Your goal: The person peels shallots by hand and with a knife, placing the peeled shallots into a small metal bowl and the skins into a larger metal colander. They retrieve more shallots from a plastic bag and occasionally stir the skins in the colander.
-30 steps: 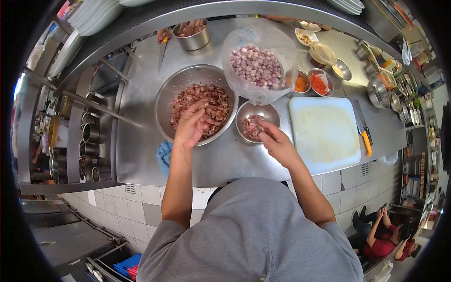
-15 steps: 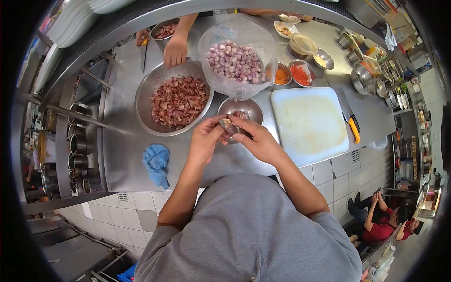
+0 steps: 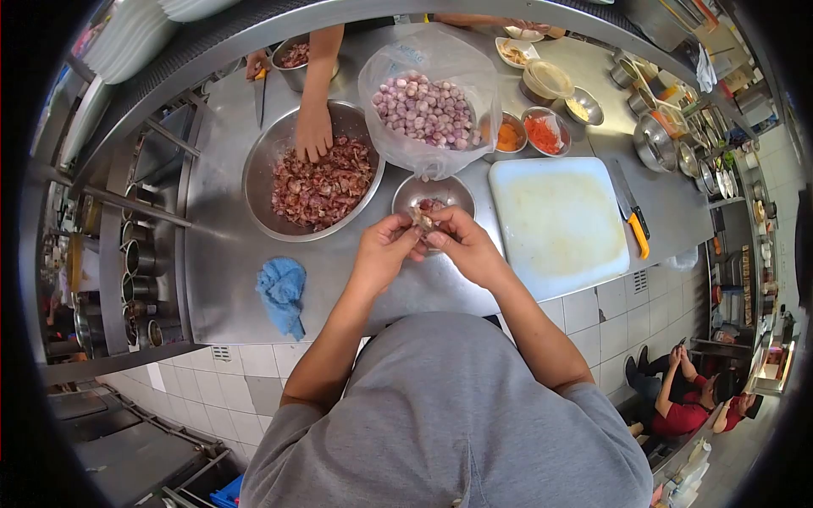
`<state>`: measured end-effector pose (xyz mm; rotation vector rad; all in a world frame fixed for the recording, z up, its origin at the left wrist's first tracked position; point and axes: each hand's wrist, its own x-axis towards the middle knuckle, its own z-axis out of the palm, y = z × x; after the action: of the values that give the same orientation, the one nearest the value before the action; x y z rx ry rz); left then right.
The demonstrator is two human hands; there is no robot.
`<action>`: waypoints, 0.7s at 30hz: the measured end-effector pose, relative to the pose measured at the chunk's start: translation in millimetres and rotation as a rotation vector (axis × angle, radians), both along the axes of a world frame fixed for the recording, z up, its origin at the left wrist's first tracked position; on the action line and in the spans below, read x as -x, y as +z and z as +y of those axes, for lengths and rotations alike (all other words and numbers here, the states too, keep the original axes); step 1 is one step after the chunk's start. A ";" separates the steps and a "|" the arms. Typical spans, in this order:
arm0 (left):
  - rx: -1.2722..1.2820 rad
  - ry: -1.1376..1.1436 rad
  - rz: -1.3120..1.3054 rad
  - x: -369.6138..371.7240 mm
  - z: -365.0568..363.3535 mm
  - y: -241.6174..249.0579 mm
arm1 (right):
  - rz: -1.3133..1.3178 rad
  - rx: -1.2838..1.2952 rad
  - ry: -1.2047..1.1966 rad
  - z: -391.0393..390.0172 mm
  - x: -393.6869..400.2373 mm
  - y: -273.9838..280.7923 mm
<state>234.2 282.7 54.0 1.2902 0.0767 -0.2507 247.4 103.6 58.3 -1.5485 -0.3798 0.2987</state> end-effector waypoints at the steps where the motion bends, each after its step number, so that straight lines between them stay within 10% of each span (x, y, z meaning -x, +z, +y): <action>1: 0.015 0.025 -0.001 -2.6 -2.9 -1.8 | 0.195 -0.073 0.011 -1.3 -3.5 5.9; 5: 0.231 0.122 -0.026 -12.1 -10.6 -17.3 | 0.616 -0.372 0.024 -5.0 -11.2 -1.0; 21: 0.331 0.039 0.073 -15.2 -3.8 -33.4 | 0.644 -0.371 0.026 -2.1 -10.5 -9.0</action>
<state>249.4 279.0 20.6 0.9502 0.1176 -0.2651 257.9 101.4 49.2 -1.0134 0.0546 0.6814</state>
